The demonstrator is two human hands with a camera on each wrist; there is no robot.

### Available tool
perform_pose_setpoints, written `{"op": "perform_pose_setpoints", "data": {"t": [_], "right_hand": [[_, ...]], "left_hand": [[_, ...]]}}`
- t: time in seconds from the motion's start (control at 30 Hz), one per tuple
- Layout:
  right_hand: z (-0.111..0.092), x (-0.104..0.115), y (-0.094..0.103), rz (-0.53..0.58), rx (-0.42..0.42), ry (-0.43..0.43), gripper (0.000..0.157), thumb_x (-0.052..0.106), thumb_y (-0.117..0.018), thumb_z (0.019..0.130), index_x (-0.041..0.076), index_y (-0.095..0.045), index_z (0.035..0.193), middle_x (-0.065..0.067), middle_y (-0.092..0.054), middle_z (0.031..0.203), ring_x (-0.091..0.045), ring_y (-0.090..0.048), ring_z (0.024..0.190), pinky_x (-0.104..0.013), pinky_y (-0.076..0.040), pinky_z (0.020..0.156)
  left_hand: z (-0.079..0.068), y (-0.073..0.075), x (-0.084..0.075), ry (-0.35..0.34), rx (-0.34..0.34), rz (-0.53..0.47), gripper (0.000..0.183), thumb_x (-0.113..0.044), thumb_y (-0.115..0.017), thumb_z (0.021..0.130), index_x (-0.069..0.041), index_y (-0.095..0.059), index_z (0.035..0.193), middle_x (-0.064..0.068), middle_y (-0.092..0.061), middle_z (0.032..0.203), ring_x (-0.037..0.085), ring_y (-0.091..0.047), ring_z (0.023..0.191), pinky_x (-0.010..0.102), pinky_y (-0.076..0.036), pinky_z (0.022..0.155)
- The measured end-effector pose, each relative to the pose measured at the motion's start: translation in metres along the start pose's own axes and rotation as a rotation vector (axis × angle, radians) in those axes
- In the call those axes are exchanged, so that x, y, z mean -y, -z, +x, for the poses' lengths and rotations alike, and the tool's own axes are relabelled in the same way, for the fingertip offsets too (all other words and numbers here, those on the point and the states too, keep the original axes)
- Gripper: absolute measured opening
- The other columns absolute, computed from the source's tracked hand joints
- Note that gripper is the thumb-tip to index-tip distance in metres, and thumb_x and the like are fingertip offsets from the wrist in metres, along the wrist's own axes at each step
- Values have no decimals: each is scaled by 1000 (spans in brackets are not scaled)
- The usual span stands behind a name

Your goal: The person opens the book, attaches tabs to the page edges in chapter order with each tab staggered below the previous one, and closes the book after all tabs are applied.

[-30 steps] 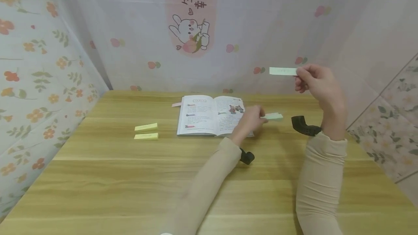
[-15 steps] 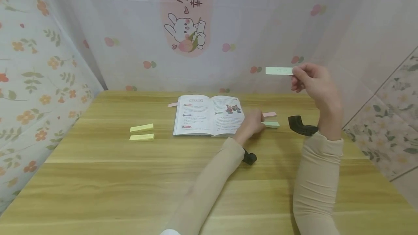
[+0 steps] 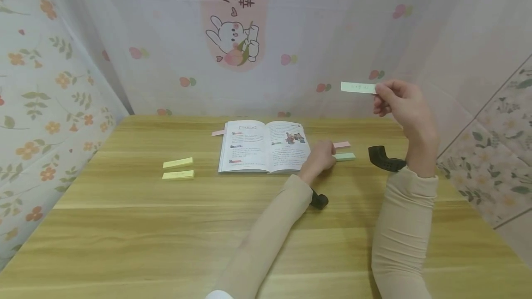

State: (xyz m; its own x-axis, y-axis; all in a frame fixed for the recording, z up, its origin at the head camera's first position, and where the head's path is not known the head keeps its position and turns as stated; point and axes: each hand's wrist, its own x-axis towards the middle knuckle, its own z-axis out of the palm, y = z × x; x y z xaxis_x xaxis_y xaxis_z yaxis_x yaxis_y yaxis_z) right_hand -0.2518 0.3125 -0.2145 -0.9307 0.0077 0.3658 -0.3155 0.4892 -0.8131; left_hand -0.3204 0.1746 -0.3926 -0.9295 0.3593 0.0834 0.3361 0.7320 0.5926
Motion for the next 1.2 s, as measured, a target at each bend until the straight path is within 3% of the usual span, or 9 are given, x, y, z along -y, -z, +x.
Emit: {"op": "perform_pose_setpoints", "data": {"t": [0.3, 0.5, 0.73, 1.0, 1.2], "right_hand": [[-1, 2, -4, 8, -1, 0, 31, 26, -53, 105, -5, -56, 108, 7, -60, 76, -7, -59, 66, -18, -52, 62], [0, 2, -5, 19, 2, 0, 31, 25, -53, 105, -6, -56, 108, 7, -60, 76, -7, -59, 65, -18, -51, 62], [0, 1, -4, -4, 7, -17, 33, 26, -52, 106, -6, -55, 109, 8, -60, 76, -6, -60, 66, -18, -51, 62], [2, 1, -5, 3, 12, -33, 35, 28, -53, 105, -7, -55, 110, 8, -60, 76, -6, -60, 66, -18, -52, 61], [5, -4, -6, 0, 10, -38, 34, 26, -52, 106, -7, -54, 111, 8, -60, 77, -7, -60, 66, -19, -52, 62]], "left_hand": [[2, -1, 1, 19, 1, 5, 23, -5, -67, 91, -8, -71, 113, 1, -69, 112, 12, -57, 89, 20, -48, 74], [0, 2, 0, -16, 19, 9, 30, -2, -66, 91, -7, -69, 121, 3, -68, 121, 13, -58, 97, 21, -49, 83], [-4, 13, 0, -59, 54, 16, 36, -4, -65, 93, -7, -66, 129, 5, -65, 127, 14, -59, 106, 24, -49, 90], [-7, 28, 4, -92, 36, -31, 32, -6, -59, 97, -7, -65, 129, 5, -67, 123, 14, -61, 105, 25, -50, 89], [-11, 38, 7, -129, 6, 16, 31, -10, -60, 99, -8, -65, 129, 4, -67, 122, 13, -61, 102, 24, -51, 84]]}}
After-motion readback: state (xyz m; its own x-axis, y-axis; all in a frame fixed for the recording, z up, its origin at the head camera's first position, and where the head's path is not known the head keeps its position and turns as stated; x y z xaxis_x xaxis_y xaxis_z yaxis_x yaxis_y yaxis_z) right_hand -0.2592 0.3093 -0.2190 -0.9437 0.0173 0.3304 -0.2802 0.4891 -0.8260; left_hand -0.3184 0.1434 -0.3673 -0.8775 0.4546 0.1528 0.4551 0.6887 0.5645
